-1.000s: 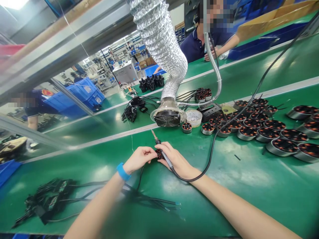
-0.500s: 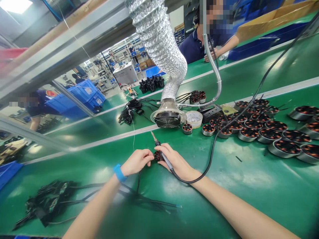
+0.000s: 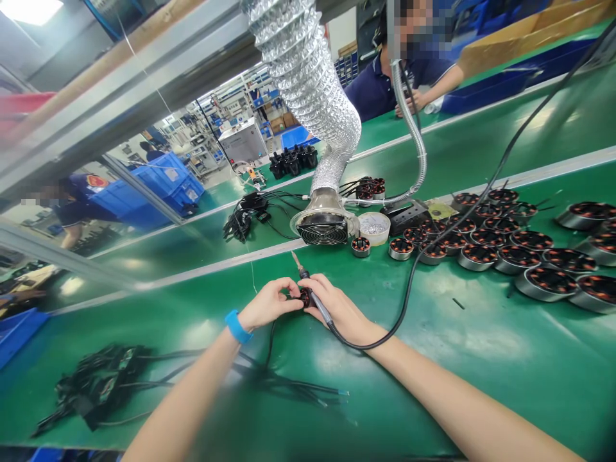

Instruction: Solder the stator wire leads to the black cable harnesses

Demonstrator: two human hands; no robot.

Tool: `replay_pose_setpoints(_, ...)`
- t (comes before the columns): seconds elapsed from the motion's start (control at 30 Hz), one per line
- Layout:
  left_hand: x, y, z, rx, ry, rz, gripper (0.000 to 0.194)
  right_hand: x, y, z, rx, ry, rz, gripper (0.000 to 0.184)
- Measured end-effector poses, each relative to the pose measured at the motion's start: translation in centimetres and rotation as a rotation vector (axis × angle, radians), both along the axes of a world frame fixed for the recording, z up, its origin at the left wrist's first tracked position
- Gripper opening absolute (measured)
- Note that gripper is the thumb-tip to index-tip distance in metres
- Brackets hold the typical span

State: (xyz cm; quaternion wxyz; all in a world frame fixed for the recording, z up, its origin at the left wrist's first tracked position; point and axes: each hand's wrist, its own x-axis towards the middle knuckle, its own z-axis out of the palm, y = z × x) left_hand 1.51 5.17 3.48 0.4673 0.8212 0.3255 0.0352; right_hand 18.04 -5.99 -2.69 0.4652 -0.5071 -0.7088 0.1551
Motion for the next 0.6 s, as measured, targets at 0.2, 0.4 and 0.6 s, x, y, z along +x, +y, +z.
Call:
replay_pose_setpoints(0.2,-0.2,0.7,0.9,0.175,-0.011,-0.181,0.022,-0.1,0.1,-0.1,-0.010,-0.033,-0.003,0.057)
replay_pose_setpoints(0.4,-0.6,0.8,0.4,0.257,-0.026,-0.132,0.014,-0.2,0.0,0.2,-0.008,-0.065,-0.012,0.055)
replay_pose_setpoints(0.6,-0.3,-0.3,-0.1,0.432,0.159,-0.049,0.015,-0.2,0.0,0.1,-0.006,-0.052,-0.009,0.056)
